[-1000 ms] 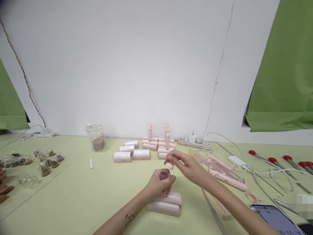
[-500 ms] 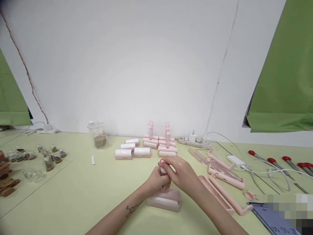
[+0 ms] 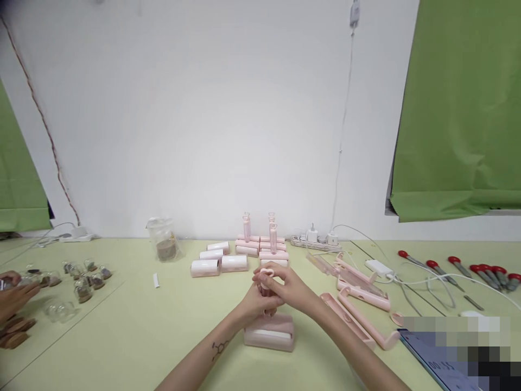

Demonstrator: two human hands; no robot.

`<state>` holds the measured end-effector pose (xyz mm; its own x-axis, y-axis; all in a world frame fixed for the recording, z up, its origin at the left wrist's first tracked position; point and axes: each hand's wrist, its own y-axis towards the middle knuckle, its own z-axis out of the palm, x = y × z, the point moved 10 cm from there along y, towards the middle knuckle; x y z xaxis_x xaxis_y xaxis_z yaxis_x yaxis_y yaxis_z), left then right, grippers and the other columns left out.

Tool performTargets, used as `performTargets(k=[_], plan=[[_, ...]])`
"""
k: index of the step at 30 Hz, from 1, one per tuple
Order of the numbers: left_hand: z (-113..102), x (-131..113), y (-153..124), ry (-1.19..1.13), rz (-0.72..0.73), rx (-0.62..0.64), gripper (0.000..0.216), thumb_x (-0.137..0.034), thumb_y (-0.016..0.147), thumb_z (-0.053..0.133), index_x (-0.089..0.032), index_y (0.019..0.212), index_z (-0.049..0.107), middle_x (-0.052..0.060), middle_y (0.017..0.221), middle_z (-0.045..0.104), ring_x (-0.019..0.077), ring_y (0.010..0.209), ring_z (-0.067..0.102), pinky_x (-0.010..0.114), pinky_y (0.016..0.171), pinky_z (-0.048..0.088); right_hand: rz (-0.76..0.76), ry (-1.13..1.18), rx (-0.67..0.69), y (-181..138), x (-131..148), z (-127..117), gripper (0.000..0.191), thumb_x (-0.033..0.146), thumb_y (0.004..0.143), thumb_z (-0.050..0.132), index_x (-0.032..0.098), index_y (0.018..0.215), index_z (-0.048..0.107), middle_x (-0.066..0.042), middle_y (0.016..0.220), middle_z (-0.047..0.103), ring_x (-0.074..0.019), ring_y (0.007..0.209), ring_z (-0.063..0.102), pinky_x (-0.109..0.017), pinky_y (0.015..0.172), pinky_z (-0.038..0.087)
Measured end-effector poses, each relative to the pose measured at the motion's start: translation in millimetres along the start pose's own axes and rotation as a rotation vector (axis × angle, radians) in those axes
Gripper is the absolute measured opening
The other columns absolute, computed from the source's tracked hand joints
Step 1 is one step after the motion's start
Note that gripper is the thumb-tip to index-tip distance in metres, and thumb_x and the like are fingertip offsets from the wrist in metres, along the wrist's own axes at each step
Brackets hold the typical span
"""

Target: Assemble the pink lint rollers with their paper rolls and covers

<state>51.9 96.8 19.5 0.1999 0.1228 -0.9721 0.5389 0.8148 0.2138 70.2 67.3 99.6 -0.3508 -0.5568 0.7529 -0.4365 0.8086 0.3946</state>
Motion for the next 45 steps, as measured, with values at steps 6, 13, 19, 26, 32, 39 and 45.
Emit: performTargets(k=[6,13,19,26,32,39,45], plan=[[0.1,0.3,-1.5,-0.132,-0.022,-0.105,0.059,-0.076,0.057,0.032,-0.018,0.065,0.043,-0.009,0.032,0.032,0.0055,0.028,0.027,0.019,0.032,0.026,0.109,0.211,0.003,-1.7,-27.0,15.8,0.042,0.051,0.081,0.039,0.014,0.083,0.059,0.002,0.043,0.054,-0.0154,0.04,0.056,-0.026,0.041,0.046],[-4.2,-3.1,-2.6,-0.148,0.008,-0.354,0.048,-0.067,0.067,0.038,-0.022,0.053,0.029,-0.011,0.028,0.02,0.0035,0.024,0.015,0.018,0.027,0.012,0.099,0.183,-0.069,-1.0,-27.1,12.2,0.042,0.051,0.081,0.037,0.016,0.082,0.06,-0.001,0.062,0.057,-0.0108,0.041,0.051,-0.023,0.038,0.042],[-3.4,-1.6,-6.3,-0.121,0.033,-0.224,0.054,-0.07,0.053,0.051,-0.019,0.047,0.036,-0.01,0.03,0.026,0.0029,0.026,0.023,0.018,0.029,0.017,0.18,0.158,-0.022,-25.5,-48.2,24.0,0.047,0.046,0.084,0.032,0.021,0.124,0.036,-0.006,0.095,0.057,-0.0166,0.073,0.057,-0.03,0.068,0.047],[-16.5,-8.6,0.8,-0.023,0.105,-0.148,0.064,-0.074,0.064,0.03,-0.017,0.083,0.051,-0.004,0.044,0.047,0.0119,0.04,0.047,0.025,0.044,0.042,0.295,-0.389,0.007,-62.9,-87.5,35.3,0.051,0.033,0.062,0.061,0.025,0.11,0.045,-0.006,0.099,0.054,-0.0253,0.092,0.05,-0.033,0.075,0.041],[-163.7,-45.8,-43.6,0.389,0.271,-0.863,0.044,-0.046,0.074,0.044,-0.02,0.108,0.032,0.009,0.108,0.046,0.0194,0.109,0.042,0.033,0.095,0.03,0.247,-0.642,-0.067,-12.3,-102.6,8.5,0.027,0.038,0.068,0.055,0.027,0.094,0.054,-0.004,0.098,0.054,-0.0233,0.092,0.049,-0.03,0.075,0.039],[-280.4,-16.6,-95.9,0.635,0.039,-1.135,0.072,-0.028,0.054,0.065,-0.013,0.112,0.025,0.018,0.122,0.032,0.0325,0.121,0.024,0.045,0.099,0.02,0.346,-0.702,-0.267,20.7,-154.0,-28.8,0.048,0.035,0.071,0.048,0.009,0.111,0.038,-0.018,0.11,0.046,-0.0309,0.101,0.044,-0.037,0.078,0.038],[-286.2,5.6,-74.6,0.711,-0.063,-0.966,0.076,-0.029,0.048,0.071,-0.011,0.112,0.033,0.017,0.114,0.046,0.03,0.111,0.042,0.037,0.089,0.035,0.277,-0.713,-0.355,27.9,-157.0,-33.7,0.044,0.031,0.068,0.052,0.013,0.106,0.038,-0.017,0.107,0.047,-0.0314,0.102,0.045,-0.038,0.081,0.037]])
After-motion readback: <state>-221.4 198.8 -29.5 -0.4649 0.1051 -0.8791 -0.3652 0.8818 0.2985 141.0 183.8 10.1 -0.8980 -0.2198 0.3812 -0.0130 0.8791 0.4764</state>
